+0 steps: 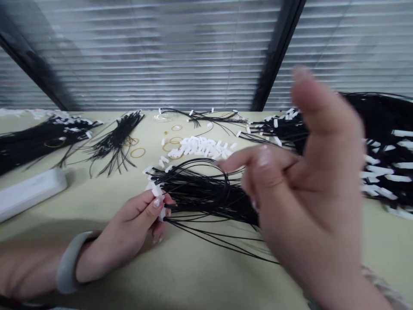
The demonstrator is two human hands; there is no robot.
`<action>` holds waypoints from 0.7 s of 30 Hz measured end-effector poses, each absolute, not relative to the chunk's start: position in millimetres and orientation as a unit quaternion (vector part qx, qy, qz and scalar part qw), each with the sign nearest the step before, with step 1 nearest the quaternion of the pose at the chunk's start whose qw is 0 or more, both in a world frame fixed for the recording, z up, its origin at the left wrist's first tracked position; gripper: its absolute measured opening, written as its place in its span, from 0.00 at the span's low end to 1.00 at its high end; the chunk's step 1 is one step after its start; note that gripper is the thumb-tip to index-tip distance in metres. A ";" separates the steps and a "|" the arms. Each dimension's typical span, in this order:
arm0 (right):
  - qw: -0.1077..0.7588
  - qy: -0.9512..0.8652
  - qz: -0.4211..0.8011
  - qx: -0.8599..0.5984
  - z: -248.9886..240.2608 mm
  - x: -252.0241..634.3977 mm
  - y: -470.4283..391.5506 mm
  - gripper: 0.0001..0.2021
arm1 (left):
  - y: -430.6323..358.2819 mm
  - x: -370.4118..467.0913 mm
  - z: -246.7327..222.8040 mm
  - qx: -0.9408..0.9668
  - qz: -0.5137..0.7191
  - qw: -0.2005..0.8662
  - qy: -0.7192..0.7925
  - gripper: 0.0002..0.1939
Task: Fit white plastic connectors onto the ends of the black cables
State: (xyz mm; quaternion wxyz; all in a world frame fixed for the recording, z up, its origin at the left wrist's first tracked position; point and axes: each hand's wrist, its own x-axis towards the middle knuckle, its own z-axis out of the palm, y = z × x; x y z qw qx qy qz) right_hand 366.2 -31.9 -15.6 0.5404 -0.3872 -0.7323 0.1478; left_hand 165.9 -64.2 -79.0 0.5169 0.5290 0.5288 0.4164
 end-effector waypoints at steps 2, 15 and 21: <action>0.503 -0.759 0.169 -0.377 -19.6 361.7 -35.3 0.21 | -64.1 165.5 -78.6 0.537 0.416 0.517 0.520 0.13; 0.283 -0.874 0.088 -0.384 -33.8 345.0 -42.2 0.11 | -69.9 162.9 -77.7 0.600 0.368 0.489 0.515 0.15; 0.250 -0.882 0.057 -0.395 -40.4 343.1 -45.1 0.13 | -71.6 162.8 -73.8 0.671 0.349 0.436 0.488 0.14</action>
